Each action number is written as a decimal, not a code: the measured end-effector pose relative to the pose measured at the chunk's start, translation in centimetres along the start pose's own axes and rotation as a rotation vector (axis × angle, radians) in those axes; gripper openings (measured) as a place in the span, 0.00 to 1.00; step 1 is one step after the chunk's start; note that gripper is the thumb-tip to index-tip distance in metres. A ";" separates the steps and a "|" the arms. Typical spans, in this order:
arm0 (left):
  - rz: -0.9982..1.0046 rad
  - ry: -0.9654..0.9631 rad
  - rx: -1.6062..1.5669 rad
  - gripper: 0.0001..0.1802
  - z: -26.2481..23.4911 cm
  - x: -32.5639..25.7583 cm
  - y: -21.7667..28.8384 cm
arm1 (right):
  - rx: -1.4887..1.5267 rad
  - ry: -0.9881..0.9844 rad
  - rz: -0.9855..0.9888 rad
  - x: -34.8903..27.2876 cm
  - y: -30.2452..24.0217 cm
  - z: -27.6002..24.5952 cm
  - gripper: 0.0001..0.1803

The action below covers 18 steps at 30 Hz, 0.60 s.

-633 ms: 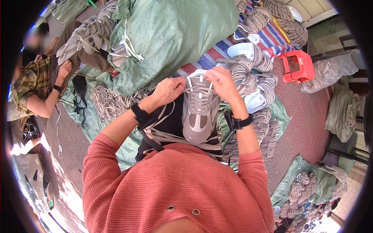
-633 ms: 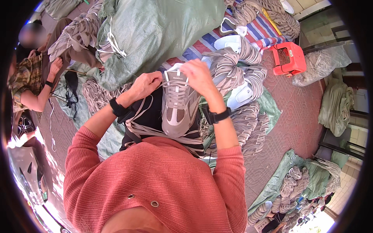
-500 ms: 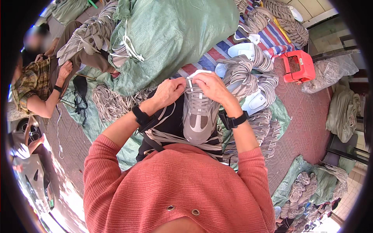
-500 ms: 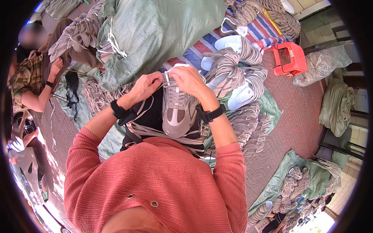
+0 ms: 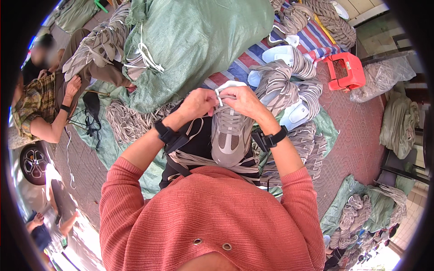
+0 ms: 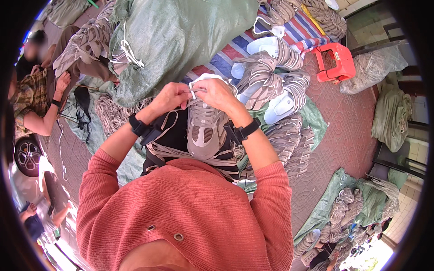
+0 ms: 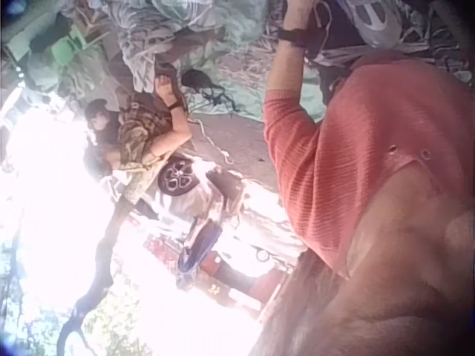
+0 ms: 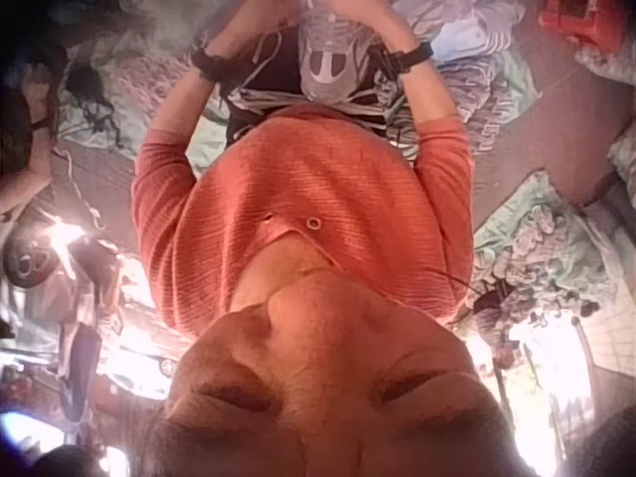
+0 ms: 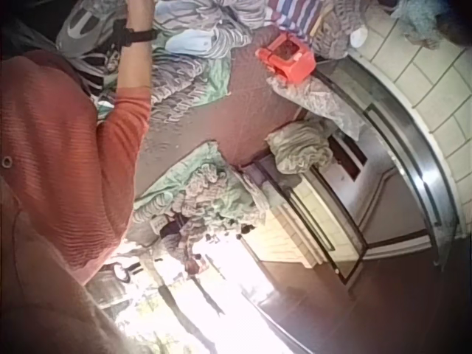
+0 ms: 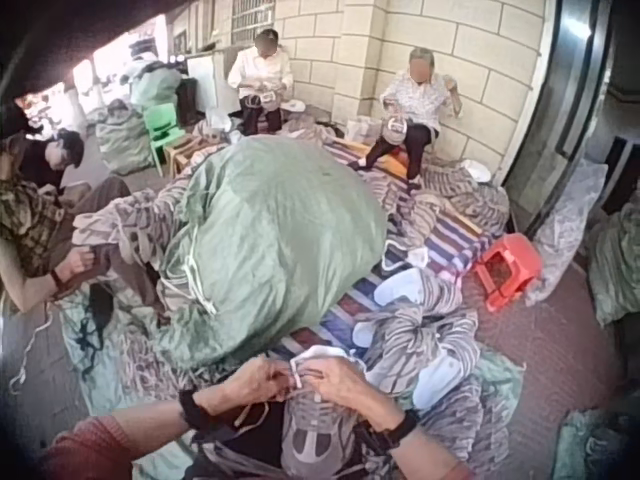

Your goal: Insert laces into the eyelets of a shoe upper.

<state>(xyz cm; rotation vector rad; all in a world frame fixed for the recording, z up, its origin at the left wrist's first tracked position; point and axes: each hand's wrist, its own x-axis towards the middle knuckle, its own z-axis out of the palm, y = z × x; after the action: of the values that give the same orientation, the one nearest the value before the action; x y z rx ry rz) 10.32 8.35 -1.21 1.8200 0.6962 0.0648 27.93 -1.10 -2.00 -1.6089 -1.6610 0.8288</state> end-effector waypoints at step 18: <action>0.580 0.118 0.658 0.28 -1.8 -3.1 0.6 | 0.956 -0.220 0.326 -0.6 -0.1 -5.2 0.06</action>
<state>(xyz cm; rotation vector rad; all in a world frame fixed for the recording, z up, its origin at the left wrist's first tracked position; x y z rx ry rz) 7.33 8.28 0.85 2.6272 0.2497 0.3624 32.16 -1.74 1.03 -1.1056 -0.8570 1.6869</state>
